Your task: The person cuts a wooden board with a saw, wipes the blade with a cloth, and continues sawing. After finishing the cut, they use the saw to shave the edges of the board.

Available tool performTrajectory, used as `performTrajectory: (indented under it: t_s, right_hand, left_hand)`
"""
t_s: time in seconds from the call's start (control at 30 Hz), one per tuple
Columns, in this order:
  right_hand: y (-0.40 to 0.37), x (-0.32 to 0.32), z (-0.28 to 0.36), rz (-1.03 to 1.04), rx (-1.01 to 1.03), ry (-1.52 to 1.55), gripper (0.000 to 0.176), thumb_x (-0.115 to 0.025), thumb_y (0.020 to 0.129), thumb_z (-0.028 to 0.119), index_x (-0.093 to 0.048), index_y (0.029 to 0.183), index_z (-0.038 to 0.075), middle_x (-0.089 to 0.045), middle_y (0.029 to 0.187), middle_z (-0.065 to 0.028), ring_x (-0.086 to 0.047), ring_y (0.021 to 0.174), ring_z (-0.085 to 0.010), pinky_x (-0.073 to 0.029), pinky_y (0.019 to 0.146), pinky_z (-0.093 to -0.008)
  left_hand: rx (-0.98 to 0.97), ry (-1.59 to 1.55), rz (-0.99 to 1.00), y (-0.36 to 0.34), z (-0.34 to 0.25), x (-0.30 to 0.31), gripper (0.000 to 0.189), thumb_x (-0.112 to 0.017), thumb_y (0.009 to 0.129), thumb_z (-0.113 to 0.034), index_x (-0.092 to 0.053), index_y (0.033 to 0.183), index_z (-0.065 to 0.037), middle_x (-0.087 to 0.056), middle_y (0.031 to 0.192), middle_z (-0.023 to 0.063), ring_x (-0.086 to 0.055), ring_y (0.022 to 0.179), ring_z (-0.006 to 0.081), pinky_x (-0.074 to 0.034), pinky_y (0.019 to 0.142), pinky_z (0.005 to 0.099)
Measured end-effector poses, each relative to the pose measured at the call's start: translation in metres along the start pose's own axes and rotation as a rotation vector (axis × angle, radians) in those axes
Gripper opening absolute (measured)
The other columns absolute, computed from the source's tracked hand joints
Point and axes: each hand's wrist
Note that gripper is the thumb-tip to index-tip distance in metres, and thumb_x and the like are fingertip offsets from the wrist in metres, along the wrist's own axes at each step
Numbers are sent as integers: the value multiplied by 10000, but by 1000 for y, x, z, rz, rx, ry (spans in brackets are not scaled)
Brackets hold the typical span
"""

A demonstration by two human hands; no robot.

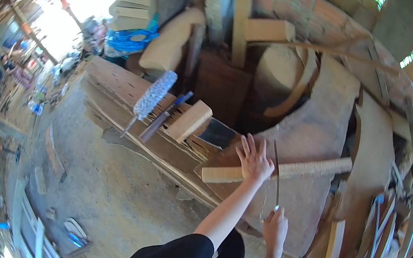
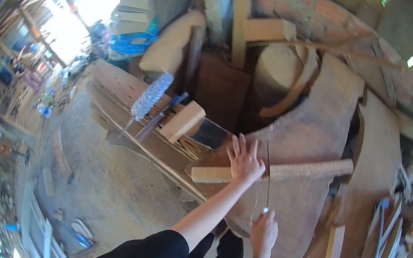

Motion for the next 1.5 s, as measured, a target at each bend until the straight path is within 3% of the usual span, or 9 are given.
performTrajectory:
  t_s: [0.37,0.57,0.7,0.73,0.97,1.17,1.27,1.37,1.5]
  right_hand:
    - [-20,22,-20,120,-65,59,114,-492,797,85,-416,808,0,-542,628,-250,-541,622,-432,-415,576,-516]
    - [27,3,-7,72,-17,77,128,-485,807,115,-427,808,1,-555,609,-243,-562,611,-422,-441,577,-508]
    - [26,-2,-8,19,1,68,136,-480,817,125,-427,802,1,-558,592,-238,-573,580,-408,-455,546,-493]
    - [26,-3,-7,9,4,57,137,-480,817,123,-424,796,0,-554,582,-237,-572,568,-402,-455,532,-487]
    - [-6,8,-20,33,-16,64,112,-485,804,106,-423,806,14,-544,572,-224,-559,567,-399,-441,536,-486]
    - [-29,11,-33,47,-5,102,113,-486,804,109,-421,819,17,-535,570,-218,-546,573,-405,-418,542,-492]
    - [-28,9,-34,50,-26,112,116,-483,808,112,-421,827,16,-537,574,-219,-546,578,-407,-416,546,-493]
    - [-29,7,-32,56,-57,103,122,-480,815,120,-421,832,14,-541,580,-223,-547,582,-409,-419,548,-493]
    - [-27,7,-29,74,-69,81,142,-479,824,138,-428,833,6,-548,592,-229,-552,590,-410,-425,554,-491]
  left_hand:
    - [4,164,47,4,-4,-8,633,-470,706,-243,-357,1318,-128,-208,1399,216,-166,1306,381,-162,1031,543]
    - [-24,185,69,4,-3,-10,655,-468,709,-258,-336,1329,-92,-187,1397,248,-166,1299,412,-185,1016,557]
    - [1,203,70,3,-8,-7,641,-459,723,-236,-317,1348,-225,-187,1410,215,-180,1302,389,-181,1031,534]
    - [9,216,91,4,-8,-8,676,-452,730,-225,-247,1371,-297,-171,1419,209,-174,1307,383,-176,1035,529]
    - [30,170,69,6,-7,-11,737,-450,735,-189,-144,1387,-347,-190,1416,200,-182,1305,383,-185,1037,522]
    - [-31,218,108,3,-9,-3,683,-436,751,-144,-236,1343,-418,-211,1422,153,-185,1310,360,-179,1044,504]
    - [-120,137,90,6,1,-12,627,-443,762,-156,-307,1314,-419,-208,1413,186,-185,1307,370,-182,1034,525]
    - [-86,143,99,4,-3,-8,618,-422,761,-118,-340,1298,-414,-221,1420,143,-173,1326,299,-177,1051,485]
    - [-111,124,75,5,-1,-11,594,-426,759,-129,-363,1290,-389,-234,1410,160,-179,1319,327,-185,1043,499]
Point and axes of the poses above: each hand's wrist, its own y-axis towards the middle knuckle, its own x-axis out of the back of the hand, z = x × y
